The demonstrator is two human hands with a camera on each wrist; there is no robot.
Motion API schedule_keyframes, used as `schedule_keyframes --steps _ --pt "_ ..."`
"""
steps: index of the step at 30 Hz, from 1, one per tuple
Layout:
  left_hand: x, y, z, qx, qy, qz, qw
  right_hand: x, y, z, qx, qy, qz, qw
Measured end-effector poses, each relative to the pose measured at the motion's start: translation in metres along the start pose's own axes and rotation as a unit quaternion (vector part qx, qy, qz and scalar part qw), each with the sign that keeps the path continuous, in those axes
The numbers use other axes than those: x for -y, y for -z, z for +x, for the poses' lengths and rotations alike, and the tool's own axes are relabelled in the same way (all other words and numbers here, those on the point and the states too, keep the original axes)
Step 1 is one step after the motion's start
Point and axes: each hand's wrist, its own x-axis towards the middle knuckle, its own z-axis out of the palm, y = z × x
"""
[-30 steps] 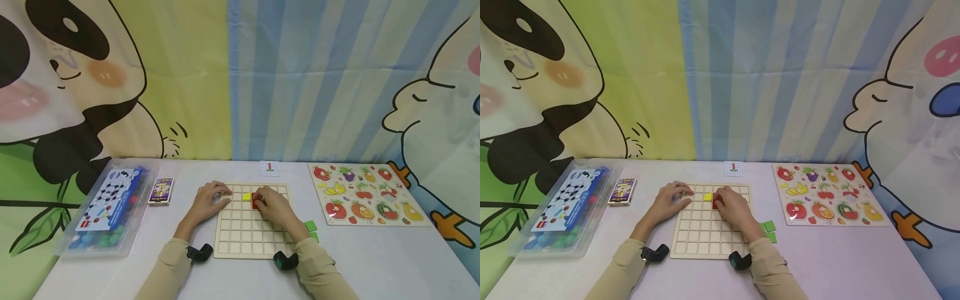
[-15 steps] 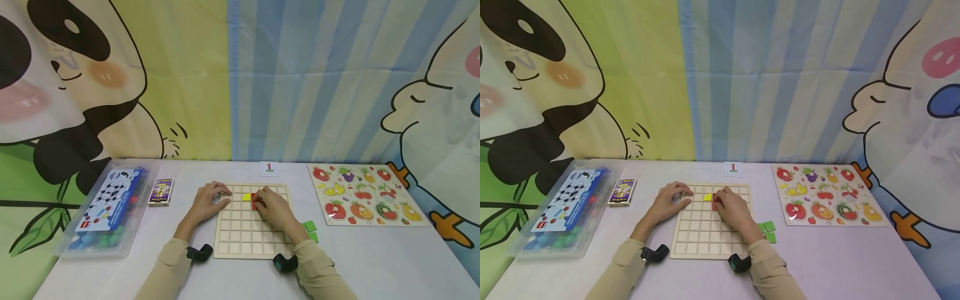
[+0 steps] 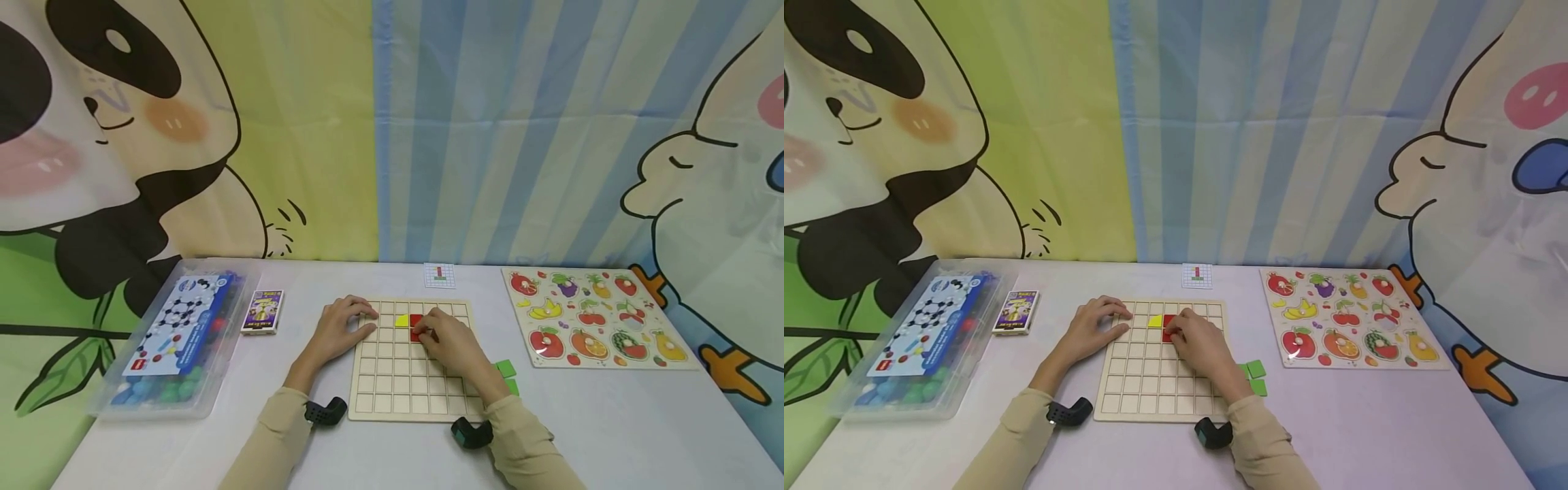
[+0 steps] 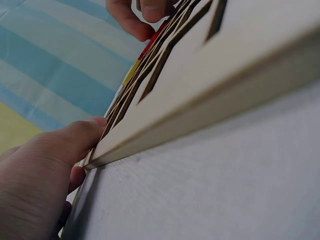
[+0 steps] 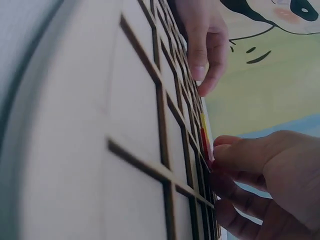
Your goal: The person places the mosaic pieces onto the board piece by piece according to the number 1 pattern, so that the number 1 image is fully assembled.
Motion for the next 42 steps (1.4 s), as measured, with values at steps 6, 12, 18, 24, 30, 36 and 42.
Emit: schedule_keyframes --steps 6,12,18,24,30,36,42 --pt "0.0 -0.001 -0.001 0.002 0.001 -0.001 1.0 -0.011 0.011 -0.012 0.028 0.048 0.055 0.997" --pt "-0.001 0.001 0.0 0.005 0.004 -0.002 1.0 -0.022 0.029 -0.021 0.024 0.042 0.049 0.998" --pt "-0.002 0.003 0.001 0.001 0.005 -0.004 1.0 -0.029 0.047 -0.033 0.053 0.008 0.052 0.997" --pt "-0.001 0.001 0.0 0.003 0.007 -0.009 0.9999 -0.039 0.054 -0.049 0.087 0.018 0.038 0.995" --pt "-0.001 0.0 0.0 -0.011 -0.006 -0.007 0.9999 -0.046 0.056 -0.06 0.105 0.006 0.029 0.994" --pt "0.0 0.0 0.0 -0.003 0.0 -0.003 1.0 -0.049 0.056 -0.072 0.113 0.002 0.025 0.993" --pt "0.0 -0.001 0.0 0.0 0.008 -0.007 0.9999 -0.054 0.064 -0.083 0.143 0.008 0.019 0.99"
